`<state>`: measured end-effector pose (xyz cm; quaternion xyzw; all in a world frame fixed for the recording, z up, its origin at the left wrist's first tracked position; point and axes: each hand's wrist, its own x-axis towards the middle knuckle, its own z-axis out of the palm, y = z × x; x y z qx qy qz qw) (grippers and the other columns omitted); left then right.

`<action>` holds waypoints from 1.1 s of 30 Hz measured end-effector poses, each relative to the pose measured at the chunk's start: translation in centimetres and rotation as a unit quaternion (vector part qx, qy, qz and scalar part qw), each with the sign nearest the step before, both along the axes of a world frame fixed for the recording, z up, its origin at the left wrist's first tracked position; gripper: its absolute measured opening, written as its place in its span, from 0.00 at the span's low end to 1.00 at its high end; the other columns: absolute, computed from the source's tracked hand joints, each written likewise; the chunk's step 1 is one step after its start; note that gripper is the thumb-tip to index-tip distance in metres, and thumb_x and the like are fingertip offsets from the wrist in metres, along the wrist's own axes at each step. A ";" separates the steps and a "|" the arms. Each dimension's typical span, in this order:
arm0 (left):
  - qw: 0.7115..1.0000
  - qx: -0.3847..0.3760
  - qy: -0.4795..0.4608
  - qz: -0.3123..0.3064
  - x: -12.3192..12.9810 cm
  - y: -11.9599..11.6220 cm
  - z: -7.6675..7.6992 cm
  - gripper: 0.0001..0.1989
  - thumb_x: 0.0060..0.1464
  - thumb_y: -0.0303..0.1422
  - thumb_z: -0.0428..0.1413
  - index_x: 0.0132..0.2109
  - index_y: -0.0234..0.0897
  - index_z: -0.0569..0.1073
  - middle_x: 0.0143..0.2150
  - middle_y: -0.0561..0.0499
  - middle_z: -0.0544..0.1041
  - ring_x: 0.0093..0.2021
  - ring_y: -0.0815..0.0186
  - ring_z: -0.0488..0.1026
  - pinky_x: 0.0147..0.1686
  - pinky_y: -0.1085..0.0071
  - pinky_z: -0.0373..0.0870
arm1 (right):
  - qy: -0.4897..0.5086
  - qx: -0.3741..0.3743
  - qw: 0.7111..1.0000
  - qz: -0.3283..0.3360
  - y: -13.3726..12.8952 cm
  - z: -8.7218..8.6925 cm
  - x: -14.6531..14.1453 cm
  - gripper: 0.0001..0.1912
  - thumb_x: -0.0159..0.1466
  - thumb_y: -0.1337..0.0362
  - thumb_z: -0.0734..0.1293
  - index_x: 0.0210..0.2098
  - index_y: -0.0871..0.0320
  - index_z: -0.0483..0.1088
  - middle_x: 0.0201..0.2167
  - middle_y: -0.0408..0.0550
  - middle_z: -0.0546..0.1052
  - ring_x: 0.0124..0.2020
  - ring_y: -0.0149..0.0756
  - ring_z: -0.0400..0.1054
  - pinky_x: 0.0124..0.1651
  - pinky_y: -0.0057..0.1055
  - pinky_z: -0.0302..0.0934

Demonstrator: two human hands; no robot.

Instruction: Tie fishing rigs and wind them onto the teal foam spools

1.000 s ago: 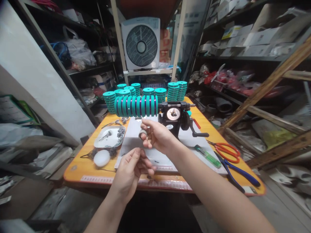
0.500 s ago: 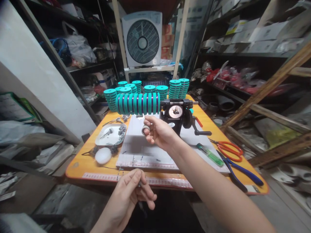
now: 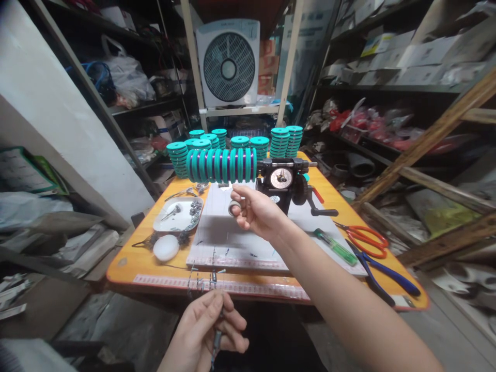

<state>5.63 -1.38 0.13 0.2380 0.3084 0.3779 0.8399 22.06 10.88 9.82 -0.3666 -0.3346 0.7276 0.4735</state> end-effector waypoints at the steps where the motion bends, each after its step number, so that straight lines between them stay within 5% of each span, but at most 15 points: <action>1: 1.000 -0.007 -0.005 0.002 -0.1 -0.1 -0.1 0.17 0.51 0.41 0.60 0.32 0.29 0.68 0.28 0.41 0.79 0.23 0.64 0.77 0.23 0.77 0.72 | 0.000 -0.001 1.000 0.001 0.0 0.0 0.0 0.16 0.65 0.58 0.60 0.25 0.60 0.56 0.15 0.40 0.61 0.11 0.20 0.52 0.11 0.15 0.48; 12: 0.999 -0.048 -0.016 -0.013 -0.8 -0.4 0.1 0.19 0.43 0.41 0.65 0.29 0.27 0.71 0.28 0.40 0.79 0.24 0.62 0.77 0.22 0.77 0.72 | -0.003 -0.009 1.000 0.004 -0.1 0.2 0.0 0.16 0.66 0.58 0.59 0.25 0.59 0.56 0.15 0.39 0.61 0.10 0.21 0.52 0.09 0.16 0.46; 25: 0.997 -0.061 -0.027 -0.023 -1.0 -1.0 -0.9 0.18 0.45 0.41 0.65 0.29 0.28 0.71 0.28 0.40 0.79 0.24 0.63 0.77 0.23 0.78 0.72 | -0.008 -0.004 1.000 0.008 -0.1 0.1 0.1 0.16 0.66 0.57 0.59 0.25 0.59 0.56 0.15 0.39 0.61 0.10 0.21 0.52 0.09 0.16 0.47; 33: 0.997 -0.049 -0.051 -0.038 -1.4 -1.3 -1.9 0.12 0.58 0.35 0.54 0.33 0.28 0.71 0.32 0.40 0.79 0.27 0.63 0.78 0.27 0.75 0.72 | -0.025 0.020 0.999 0.011 -0.1 -0.4 0.3 0.15 0.66 0.56 0.60 0.28 0.59 0.58 0.16 0.39 0.63 0.11 0.20 0.53 0.11 0.15 0.48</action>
